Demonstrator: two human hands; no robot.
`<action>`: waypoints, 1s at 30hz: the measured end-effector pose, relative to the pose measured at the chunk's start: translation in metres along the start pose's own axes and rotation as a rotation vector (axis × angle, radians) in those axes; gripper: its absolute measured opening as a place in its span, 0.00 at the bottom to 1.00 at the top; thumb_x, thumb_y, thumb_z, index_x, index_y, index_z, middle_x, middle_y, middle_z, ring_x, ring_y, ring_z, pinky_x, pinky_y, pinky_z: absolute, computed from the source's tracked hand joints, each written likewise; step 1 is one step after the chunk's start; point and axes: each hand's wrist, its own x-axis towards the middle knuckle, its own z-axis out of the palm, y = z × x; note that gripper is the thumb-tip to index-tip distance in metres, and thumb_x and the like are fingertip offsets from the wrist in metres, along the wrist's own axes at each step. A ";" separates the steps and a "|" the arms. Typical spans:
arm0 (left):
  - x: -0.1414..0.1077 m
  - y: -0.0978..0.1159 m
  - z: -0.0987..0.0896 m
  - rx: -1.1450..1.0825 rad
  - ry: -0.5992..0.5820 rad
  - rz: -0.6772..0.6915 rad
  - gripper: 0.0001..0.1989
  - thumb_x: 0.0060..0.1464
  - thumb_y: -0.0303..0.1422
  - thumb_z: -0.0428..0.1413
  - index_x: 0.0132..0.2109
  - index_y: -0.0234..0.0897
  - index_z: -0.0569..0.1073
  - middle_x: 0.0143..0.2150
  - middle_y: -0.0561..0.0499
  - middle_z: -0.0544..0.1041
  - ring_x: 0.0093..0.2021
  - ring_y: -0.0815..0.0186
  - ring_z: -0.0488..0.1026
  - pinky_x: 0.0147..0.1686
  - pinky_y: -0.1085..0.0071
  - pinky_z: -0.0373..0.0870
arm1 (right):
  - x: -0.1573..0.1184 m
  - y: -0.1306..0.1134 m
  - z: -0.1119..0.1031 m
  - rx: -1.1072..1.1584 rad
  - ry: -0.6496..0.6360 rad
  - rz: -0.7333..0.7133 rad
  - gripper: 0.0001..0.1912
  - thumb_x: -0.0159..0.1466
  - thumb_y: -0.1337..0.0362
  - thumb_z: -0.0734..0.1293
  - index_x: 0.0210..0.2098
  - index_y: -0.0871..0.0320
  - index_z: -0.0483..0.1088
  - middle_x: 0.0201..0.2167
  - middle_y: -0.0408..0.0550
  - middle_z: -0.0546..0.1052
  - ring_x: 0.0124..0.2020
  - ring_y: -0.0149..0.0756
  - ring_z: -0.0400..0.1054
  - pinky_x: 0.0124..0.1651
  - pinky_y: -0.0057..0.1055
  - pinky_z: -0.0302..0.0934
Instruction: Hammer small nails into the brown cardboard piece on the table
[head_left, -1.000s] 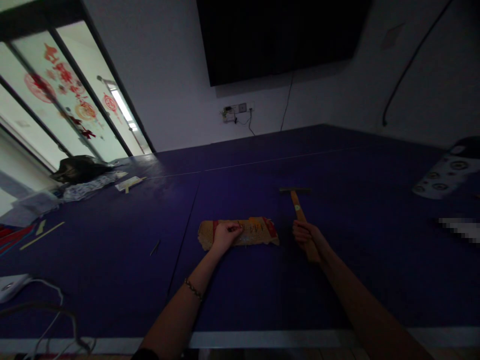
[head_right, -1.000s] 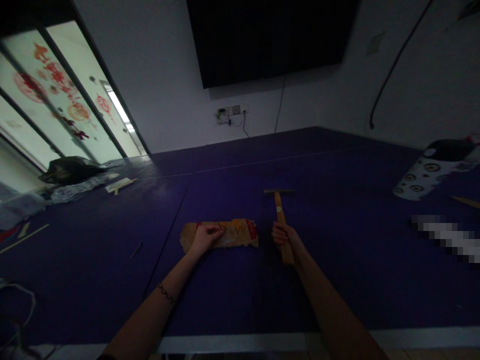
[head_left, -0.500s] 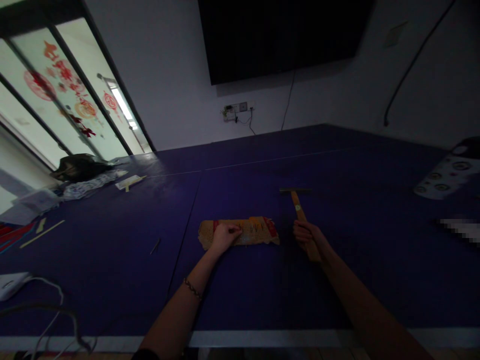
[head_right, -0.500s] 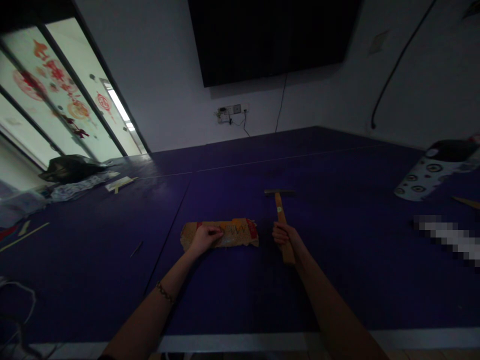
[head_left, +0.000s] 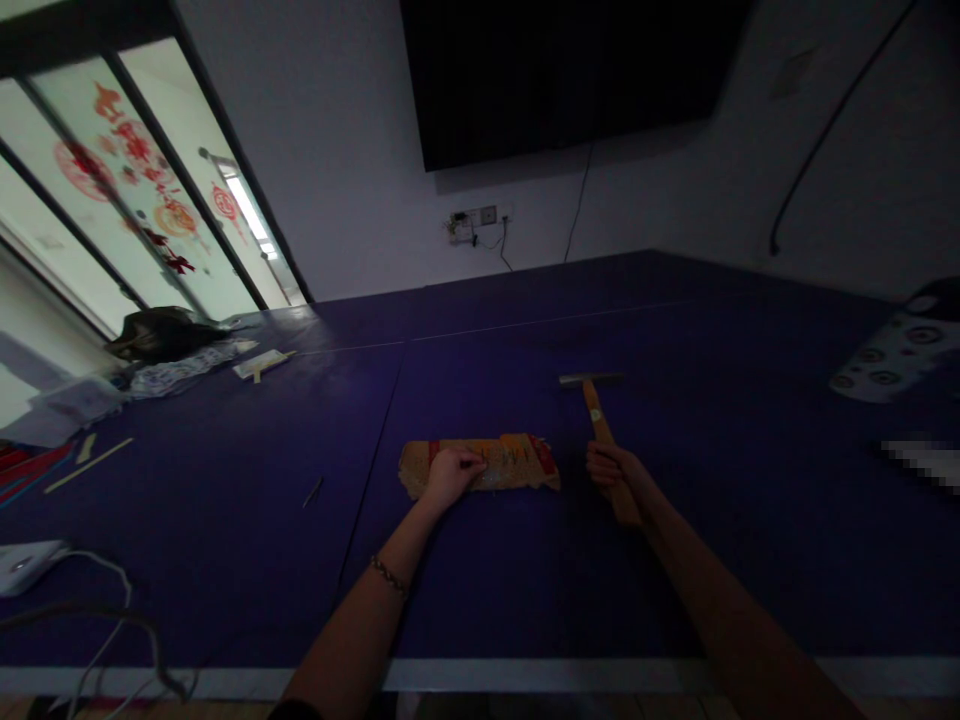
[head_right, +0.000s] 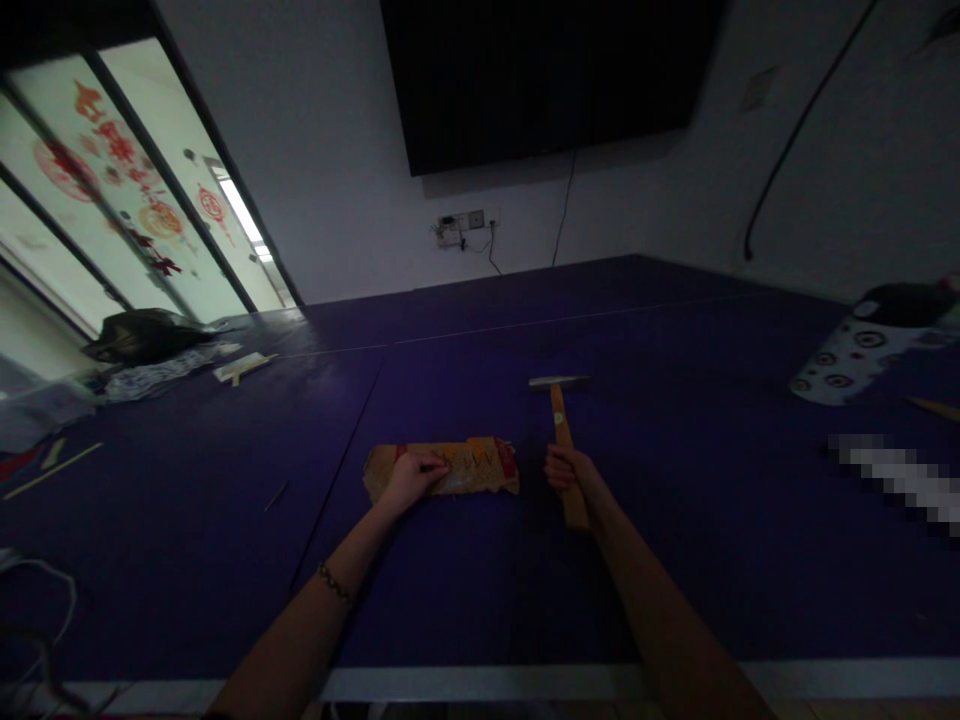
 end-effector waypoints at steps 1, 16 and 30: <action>0.000 0.000 0.000 -0.001 -0.005 0.004 0.08 0.46 0.34 0.54 0.30 0.36 0.77 0.30 0.51 0.77 0.33 0.67 0.72 0.35 0.74 0.66 | 0.000 -0.002 0.003 -0.021 0.013 0.004 0.23 0.49 0.61 0.65 0.13 0.56 0.43 0.06 0.30 0.45 0.07 0.17 0.36 0.08 0.17 0.40; 0.002 -0.003 0.006 -0.045 -0.003 0.011 0.07 0.46 0.32 0.55 0.31 0.36 0.77 0.30 0.51 0.78 0.33 0.67 0.73 0.34 0.75 0.66 | -0.112 -0.018 0.150 -0.608 0.185 0.185 0.14 0.48 0.56 0.64 0.18 0.56 0.55 0.08 0.33 0.56 0.07 0.21 0.47 0.07 0.20 0.46; 0.004 -0.003 0.010 -0.023 0.007 0.005 0.06 0.45 0.31 0.55 0.31 0.38 0.77 0.31 0.52 0.78 0.33 0.67 0.73 0.34 0.74 0.66 | -0.110 0.006 0.160 -0.851 0.300 0.133 0.10 0.51 0.64 0.61 0.16 0.57 0.56 0.08 0.35 0.57 0.07 0.23 0.50 0.10 0.22 0.45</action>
